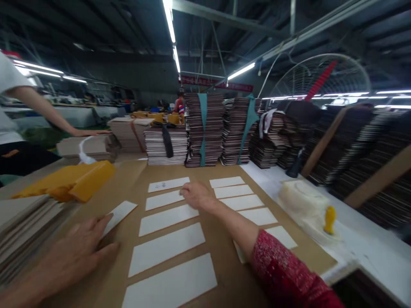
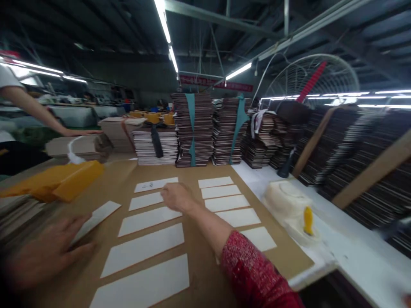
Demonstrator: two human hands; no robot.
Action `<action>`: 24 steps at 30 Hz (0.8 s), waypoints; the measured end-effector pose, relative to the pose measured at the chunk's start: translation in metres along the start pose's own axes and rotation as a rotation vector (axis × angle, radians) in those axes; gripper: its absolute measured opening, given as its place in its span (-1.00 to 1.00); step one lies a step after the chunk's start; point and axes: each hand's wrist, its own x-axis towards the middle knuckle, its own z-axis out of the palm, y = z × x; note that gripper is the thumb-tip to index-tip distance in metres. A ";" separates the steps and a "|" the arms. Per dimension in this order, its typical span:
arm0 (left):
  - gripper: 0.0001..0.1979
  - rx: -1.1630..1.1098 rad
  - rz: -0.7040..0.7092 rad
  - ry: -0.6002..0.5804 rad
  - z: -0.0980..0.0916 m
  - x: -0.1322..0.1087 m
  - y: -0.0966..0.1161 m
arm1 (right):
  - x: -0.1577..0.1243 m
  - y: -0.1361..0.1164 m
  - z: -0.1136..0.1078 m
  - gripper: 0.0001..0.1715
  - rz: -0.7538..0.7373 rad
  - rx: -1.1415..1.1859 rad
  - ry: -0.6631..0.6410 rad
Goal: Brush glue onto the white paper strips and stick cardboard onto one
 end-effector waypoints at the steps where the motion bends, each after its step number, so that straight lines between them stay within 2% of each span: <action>1: -0.36 -0.024 0.046 0.031 0.001 -0.003 0.011 | -0.033 -0.007 -0.006 -0.74 -0.033 0.050 -0.004; 2: -0.35 -0.052 0.096 0.045 0.001 -0.007 0.026 | -0.069 -0.013 -0.010 -0.74 -0.093 0.134 -0.023; 3: -0.34 -0.081 0.147 0.055 0.000 -0.012 0.042 | -0.106 -0.016 -0.014 -0.73 -0.179 0.352 -0.065; 5: -0.34 -0.136 0.248 0.039 -0.006 -0.026 0.082 | -0.176 -0.014 -0.021 -0.63 -0.214 0.691 -0.116; 6: -0.37 -0.167 0.277 0.026 -0.012 -0.033 0.104 | -0.206 -0.007 -0.023 -0.57 -0.197 0.778 -0.075; 9: -0.42 -0.269 0.397 -0.124 -0.038 -0.058 0.172 | -0.265 0.037 -0.031 -0.39 -0.071 0.784 0.287; 12: -0.46 -0.405 0.475 -0.215 -0.067 -0.079 0.235 | -0.286 0.110 -0.043 -0.51 0.257 0.556 0.814; 13: -0.49 -0.451 0.486 -0.250 -0.074 -0.083 0.254 | -0.288 0.136 -0.049 -0.55 0.347 0.456 0.959; 14: -0.51 -0.491 0.489 -0.295 -0.078 -0.086 0.273 | -0.289 0.161 -0.055 -0.48 0.444 0.335 1.035; 16: -0.56 -0.553 0.471 -0.365 -0.078 -0.085 0.306 | -0.288 0.202 -0.067 -0.31 0.591 0.023 0.968; 18: -0.60 -0.601 0.458 -0.354 -0.067 -0.079 0.333 | -0.284 0.228 -0.077 -0.36 0.601 -0.077 0.889; 21: -0.74 -0.638 0.466 -0.265 -0.038 -0.066 0.360 | -0.277 0.247 -0.086 -0.56 0.552 -0.107 0.791; 24: -0.76 -0.641 0.449 -0.166 -0.012 -0.057 0.369 | -0.276 0.256 -0.096 -0.65 0.523 -0.108 0.746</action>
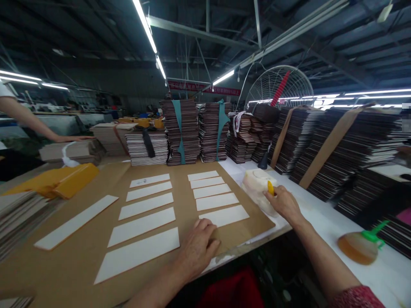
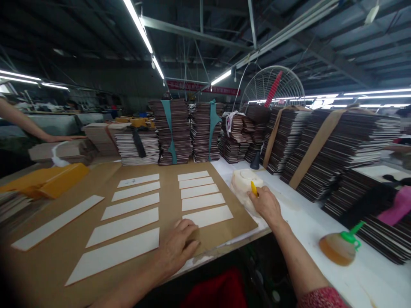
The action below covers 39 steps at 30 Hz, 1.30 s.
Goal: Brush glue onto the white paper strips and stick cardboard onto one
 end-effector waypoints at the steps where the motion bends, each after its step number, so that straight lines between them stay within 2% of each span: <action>1: -0.76 0.002 0.000 0.023 0.004 0.001 -0.004 | 0.003 0.004 -0.003 -0.65 0.004 0.007 0.001; 5: -0.75 -0.007 0.021 0.059 0.010 0.000 -0.012 | 0.009 0.021 -0.020 -0.54 0.085 0.095 0.052; 7: -0.74 -0.005 0.035 0.055 0.009 -0.001 -0.012 | 0.008 0.028 -0.026 -0.46 0.110 0.170 0.037; 10: -0.73 -0.013 0.035 0.052 0.008 0.000 -0.012 | 0.005 0.033 -0.028 -0.45 0.109 0.266 -0.007; 16: -0.72 -0.022 0.008 0.044 0.009 0.001 -0.014 | 0.008 0.048 -0.031 -0.42 0.161 0.352 0.058; 19: -0.72 -0.017 0.004 0.045 0.010 0.002 -0.015 | 0.007 0.052 -0.031 -0.43 0.134 0.340 0.032; 21: -0.71 -0.008 0.003 0.042 0.009 0.007 -0.013 | 0.005 0.050 -0.030 -0.48 0.055 0.315 -0.018; 25: -0.69 0.011 0.079 0.041 0.002 0.036 0.006 | 0.004 0.040 -0.032 -0.63 -0.176 0.313 -0.209; 28: -0.67 0.040 0.169 0.032 -0.002 0.067 0.028 | 0.008 0.042 -0.037 -0.61 -0.225 0.346 -0.258; 35: -0.63 0.177 0.376 -0.040 0.006 0.141 0.062 | 0.012 0.053 -0.045 -0.58 -0.108 0.465 -0.215; 39: -0.50 0.194 0.437 -0.089 0.017 0.168 0.069 | 0.012 0.059 -0.047 -0.53 0.083 0.641 -0.124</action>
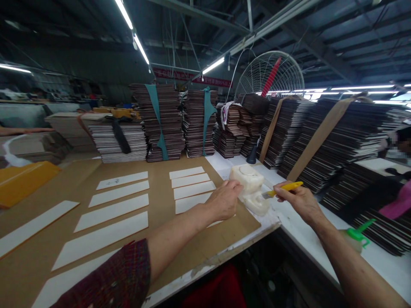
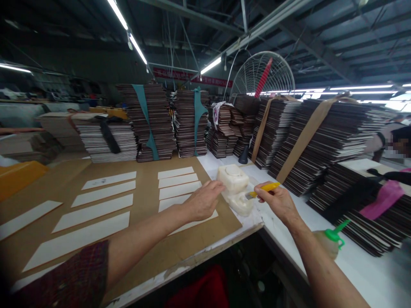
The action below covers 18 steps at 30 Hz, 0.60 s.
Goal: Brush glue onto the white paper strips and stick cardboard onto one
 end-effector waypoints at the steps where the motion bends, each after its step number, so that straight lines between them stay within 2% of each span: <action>1: -0.47 -0.003 0.000 -0.004 0.003 0.003 -0.001 | 0.000 0.003 -0.001 -0.49 0.043 0.049 0.054; 5: -0.42 -0.013 -0.020 -0.010 0.020 0.000 -0.002 | 0.001 0.016 -0.004 -0.37 0.166 0.192 0.228; 9: -0.39 0.003 0.002 -0.040 0.027 -0.010 -0.004 | 0.000 0.022 -0.001 -0.36 0.207 0.274 0.300; 14: -0.37 0.019 -0.046 -0.047 0.017 -0.004 -0.006 | -0.002 0.015 0.004 -0.34 0.191 0.248 0.264; 18: -0.40 0.011 -0.036 -0.046 0.015 -0.001 -0.004 | -0.006 0.006 0.007 -0.41 0.122 0.173 0.151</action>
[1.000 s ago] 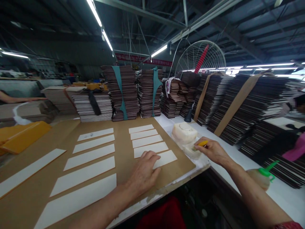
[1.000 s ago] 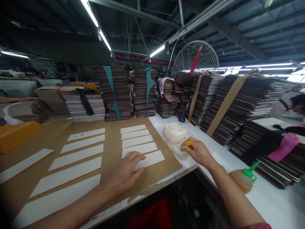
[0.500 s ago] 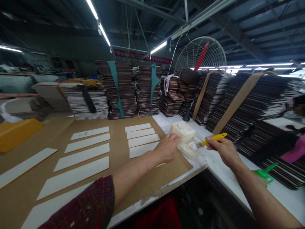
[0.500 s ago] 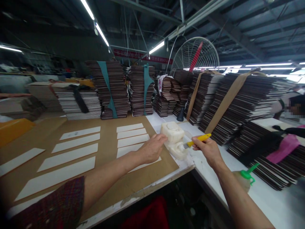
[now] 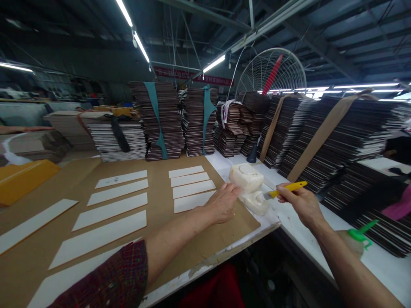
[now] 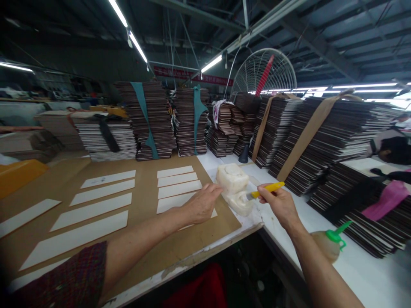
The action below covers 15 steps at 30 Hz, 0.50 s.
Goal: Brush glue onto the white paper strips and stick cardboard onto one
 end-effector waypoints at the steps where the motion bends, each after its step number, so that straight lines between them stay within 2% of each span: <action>1: -0.39 -0.004 0.001 0.001 0.001 0.000 0.000 | -0.002 -0.002 0.001 -0.44 -0.012 -0.021 -0.033; 8: -0.43 0.009 0.018 -0.002 0.012 -0.007 -0.004 | -0.010 -0.004 -0.002 -0.52 -0.086 -0.062 -0.121; 15: -0.52 -0.044 0.041 0.008 0.012 -0.029 0.006 | -0.012 0.007 -0.008 -0.51 -0.027 0.035 -0.019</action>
